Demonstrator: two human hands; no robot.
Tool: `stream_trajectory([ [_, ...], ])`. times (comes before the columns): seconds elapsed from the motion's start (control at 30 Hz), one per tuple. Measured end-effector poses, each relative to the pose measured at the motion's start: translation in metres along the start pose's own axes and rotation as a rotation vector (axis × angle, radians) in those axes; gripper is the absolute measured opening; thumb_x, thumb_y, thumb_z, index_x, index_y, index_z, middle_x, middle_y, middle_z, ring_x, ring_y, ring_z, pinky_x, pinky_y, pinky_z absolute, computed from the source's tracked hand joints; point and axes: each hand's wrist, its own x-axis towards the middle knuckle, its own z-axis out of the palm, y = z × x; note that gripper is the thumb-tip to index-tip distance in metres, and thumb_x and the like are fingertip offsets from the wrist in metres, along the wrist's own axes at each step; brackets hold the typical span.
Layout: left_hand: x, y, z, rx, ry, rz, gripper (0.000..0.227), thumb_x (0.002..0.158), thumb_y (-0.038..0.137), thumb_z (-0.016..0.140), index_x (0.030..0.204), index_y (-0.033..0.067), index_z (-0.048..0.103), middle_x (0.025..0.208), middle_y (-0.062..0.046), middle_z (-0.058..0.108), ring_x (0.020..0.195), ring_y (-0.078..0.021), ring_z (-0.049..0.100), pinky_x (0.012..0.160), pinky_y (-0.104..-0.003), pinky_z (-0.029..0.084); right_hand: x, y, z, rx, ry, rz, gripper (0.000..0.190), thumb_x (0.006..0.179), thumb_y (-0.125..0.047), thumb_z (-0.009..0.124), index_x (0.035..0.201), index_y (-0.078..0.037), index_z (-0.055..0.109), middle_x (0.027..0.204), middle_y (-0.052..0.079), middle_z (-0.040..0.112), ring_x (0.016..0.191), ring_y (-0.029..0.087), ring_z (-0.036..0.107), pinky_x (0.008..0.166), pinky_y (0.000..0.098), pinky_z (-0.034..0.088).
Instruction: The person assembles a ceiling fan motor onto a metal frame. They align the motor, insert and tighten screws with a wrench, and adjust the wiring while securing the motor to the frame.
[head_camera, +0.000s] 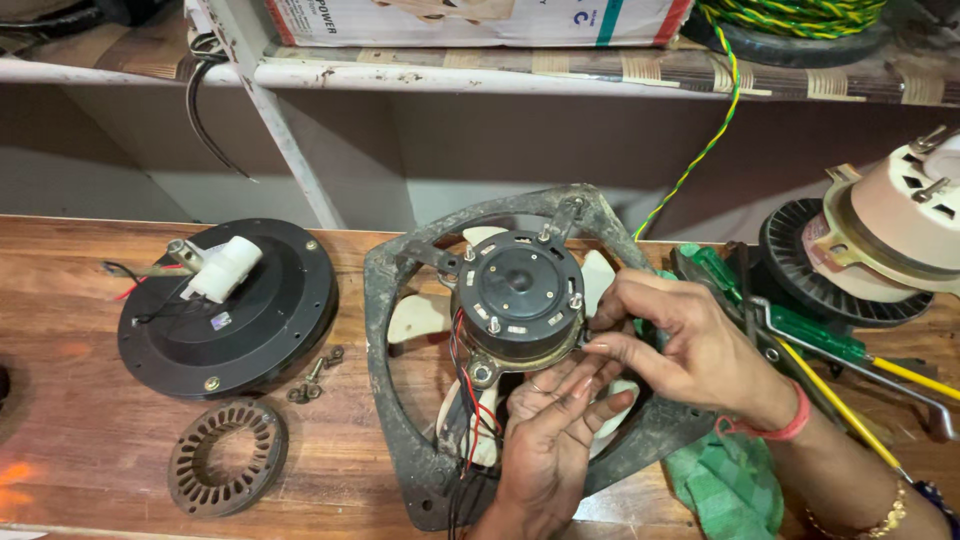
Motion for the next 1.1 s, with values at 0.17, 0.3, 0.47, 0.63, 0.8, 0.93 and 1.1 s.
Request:
stream_trajectory([
  [0.17,0.0,-0.001,0.0,-0.033,-0.029,0.029,0.036,0.102,0.0,0.06,0.136,-0.0094,0.056,0.132,-0.02,0.063,0.122,-0.0306,0.062,0.104,-0.047,0.056,0.001,-0.001,0.0,0.087,-0.037,0.1,0.028,0.078,-0.017,0.083,0.094,0.0,0.069,0.086,0.008,0.068,0.072,0.017,0.064,0.067,0.0304,0.053],
  [0.3,0.0,0.002,0.004,-0.001,-0.002,-0.003,0.039,0.096,0.003,0.059,0.134,-0.0073,0.058,0.135,-0.019,0.066,0.125,-0.0283,0.064,0.099,-0.042,0.056,-0.001,0.002,-0.002,0.202,-0.024,-0.026,0.014,0.089,-0.008,0.07,0.1,0.001,0.072,0.091,0.008,0.069,0.082,0.016,0.067,0.073,0.0293,0.054],
  [0.47,0.001,0.001,0.003,-0.01,-0.009,0.003,0.036,0.097,0.002,0.059,0.131,-0.0076,0.061,0.132,-0.018,0.067,0.122,-0.0267,0.065,0.102,-0.044,0.056,-0.005,0.005,0.006,0.102,0.038,0.083,0.015,0.084,-0.011,0.076,0.089,0.0,0.067,0.082,0.006,0.069,0.077,0.013,0.069,0.069,0.0285,0.054],
  [0.63,-0.001,0.0,0.002,-0.05,-0.024,0.026,0.03,0.1,0.0,0.061,0.129,-0.0053,0.063,0.127,-0.017,0.066,0.119,-0.0262,0.065,0.102,-0.046,0.056,-0.003,0.001,0.009,0.089,0.069,0.147,0.025,0.079,-0.014,0.084,0.083,0.0,0.063,0.076,0.006,0.067,0.072,0.015,0.064,0.067,0.0304,0.052],
  [0.8,-0.001,0.003,0.005,-0.016,0.013,-0.004,0.036,0.095,0.002,0.06,0.13,-0.0055,0.061,0.131,-0.017,0.068,0.121,-0.026,0.066,0.099,-0.044,0.056,-0.002,0.001,0.002,0.184,0.021,-0.029,0.013,0.086,-0.008,0.073,0.096,0.0,0.071,0.091,0.007,0.068,0.08,0.015,0.064,0.072,0.0301,0.052],
  [0.93,0.0,0.002,0.003,-0.016,0.004,0.005,0.035,0.096,0.001,0.06,0.13,-0.0063,0.059,0.131,-0.018,0.067,0.122,-0.0278,0.065,0.101,-0.045,0.056,-0.003,0.002,0.008,0.041,0.102,0.026,0.018,0.081,-0.012,0.08,0.084,0.0,0.066,0.082,0.005,0.067,0.076,0.013,0.067,0.069,0.0294,0.052],
  [1.1,0.0,-0.002,-0.002,-0.052,-0.021,0.025,0.032,0.101,-0.001,0.06,0.132,-0.0088,0.058,0.13,-0.019,0.064,0.121,-0.0282,0.063,0.104,-0.048,0.056,-0.002,-0.003,0.009,0.041,0.097,0.059,0.024,0.075,-0.013,0.083,0.087,0.001,0.067,0.082,0.007,0.066,0.074,0.017,0.064,0.067,0.0312,0.051],
])
